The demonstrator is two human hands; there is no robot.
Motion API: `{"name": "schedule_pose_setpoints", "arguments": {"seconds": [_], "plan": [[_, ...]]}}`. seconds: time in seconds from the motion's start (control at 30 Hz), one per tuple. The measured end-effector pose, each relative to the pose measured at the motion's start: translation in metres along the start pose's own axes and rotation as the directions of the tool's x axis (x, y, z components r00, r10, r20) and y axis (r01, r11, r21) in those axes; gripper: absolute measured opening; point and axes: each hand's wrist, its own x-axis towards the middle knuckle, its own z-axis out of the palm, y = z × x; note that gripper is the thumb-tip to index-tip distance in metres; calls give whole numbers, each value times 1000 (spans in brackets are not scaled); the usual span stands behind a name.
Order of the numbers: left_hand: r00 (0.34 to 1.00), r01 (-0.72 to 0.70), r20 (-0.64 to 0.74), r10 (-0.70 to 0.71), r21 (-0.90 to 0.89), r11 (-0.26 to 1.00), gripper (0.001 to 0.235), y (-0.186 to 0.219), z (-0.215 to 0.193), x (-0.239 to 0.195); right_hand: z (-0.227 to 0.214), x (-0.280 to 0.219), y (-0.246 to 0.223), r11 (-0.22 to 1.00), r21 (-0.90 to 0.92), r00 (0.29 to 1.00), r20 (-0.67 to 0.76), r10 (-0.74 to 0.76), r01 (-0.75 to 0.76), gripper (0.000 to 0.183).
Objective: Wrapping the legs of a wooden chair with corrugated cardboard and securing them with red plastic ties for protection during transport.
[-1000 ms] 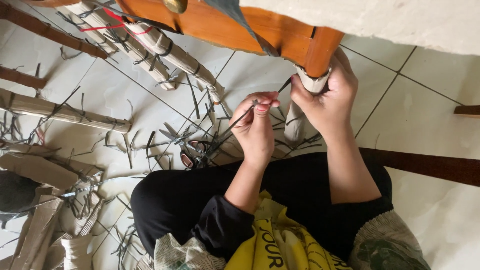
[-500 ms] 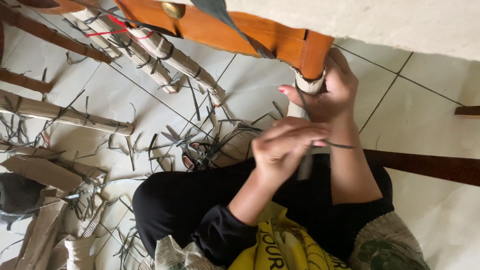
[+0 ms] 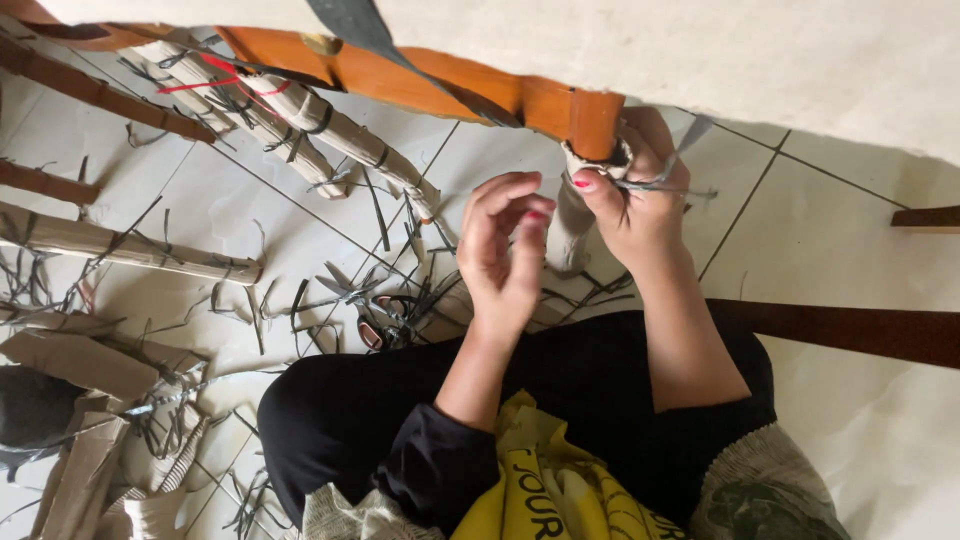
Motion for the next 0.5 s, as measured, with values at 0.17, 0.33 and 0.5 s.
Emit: {"name": "schedule_pose_setpoints", "arguments": {"seconds": [0.17,0.33,0.5], "plan": [[982,-184,-15,190,183,966,29,-15,14,10,-10,-3,-3,997,-1,997,31,72,-72,43],[940,-315,-53,338,256,914,20,-19,24,9,-11,-7,-13,994,3,993,-50,111,-111,42],[916,-367,-61,397,270,890,23,-25,27,10,-11,-20,-5,985,6,978,-121,171,-172,36]]}}
